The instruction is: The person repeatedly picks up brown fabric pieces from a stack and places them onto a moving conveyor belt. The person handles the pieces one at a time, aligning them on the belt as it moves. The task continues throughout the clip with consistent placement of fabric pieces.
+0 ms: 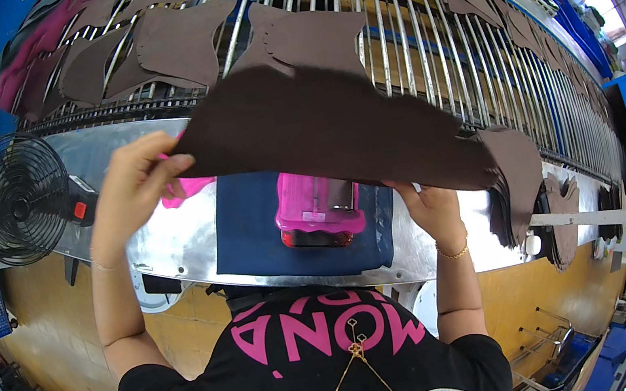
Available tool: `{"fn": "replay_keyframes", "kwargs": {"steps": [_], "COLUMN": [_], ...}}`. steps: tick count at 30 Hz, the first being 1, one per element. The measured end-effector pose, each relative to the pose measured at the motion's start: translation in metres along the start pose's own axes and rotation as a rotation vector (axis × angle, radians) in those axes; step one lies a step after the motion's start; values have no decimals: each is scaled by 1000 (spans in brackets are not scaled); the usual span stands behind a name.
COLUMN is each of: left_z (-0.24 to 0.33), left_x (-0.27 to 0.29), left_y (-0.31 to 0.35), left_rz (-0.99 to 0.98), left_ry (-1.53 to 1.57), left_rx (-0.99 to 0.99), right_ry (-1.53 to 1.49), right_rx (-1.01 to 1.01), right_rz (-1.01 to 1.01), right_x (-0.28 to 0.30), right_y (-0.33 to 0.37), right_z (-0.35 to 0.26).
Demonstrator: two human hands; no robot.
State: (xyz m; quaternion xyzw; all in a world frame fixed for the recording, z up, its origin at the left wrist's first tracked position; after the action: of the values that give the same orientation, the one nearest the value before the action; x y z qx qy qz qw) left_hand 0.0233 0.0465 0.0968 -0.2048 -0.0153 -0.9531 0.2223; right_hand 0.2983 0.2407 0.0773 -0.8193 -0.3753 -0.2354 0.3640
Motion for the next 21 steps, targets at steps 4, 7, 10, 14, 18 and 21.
{"fn": "replay_keyframes", "kwargs": {"steps": [4, 7, 10, 14, 18, 21], "left_z": [1, 22, 34, 56, 74, 125], "left_x": [-44, -75, -106, -146, -177, -165], "left_y": [-16, -29, -40, -45, -70, -99], "left_rz": [-131, -197, -264, -413, -421, -332], "left_ry": [-295, -439, -362, -522, -271, -26], "left_rx": [-140, -391, -544, -654, -795, -699], "right_ry": [29, -51, -90, -118, 247, 576], "right_rx": [-203, -384, -495, -547, -427, -457], "right_rz": [-13, 44, 236, 469, 687, 490], "right_x": [16, 27, 52, 128, 197, 216], "right_y": [40, 83, 122, 167, 149, 111], "right_z": [30, 54, 74, 77, 19, -18]}}
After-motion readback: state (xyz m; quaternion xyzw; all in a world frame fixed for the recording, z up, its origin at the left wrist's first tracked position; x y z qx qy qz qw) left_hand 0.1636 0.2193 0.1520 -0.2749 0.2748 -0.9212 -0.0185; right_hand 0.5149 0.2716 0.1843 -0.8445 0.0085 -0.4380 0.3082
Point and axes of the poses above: each hand's wrist, its own y-axis away from the middle knuckle, its own x-axis out of the back of the hand, z = x × y, the point moved 4 cm from there along -y, towards the middle knuckle, and after that the axes turned 3 degrees about -x, right-handed, at the moved point
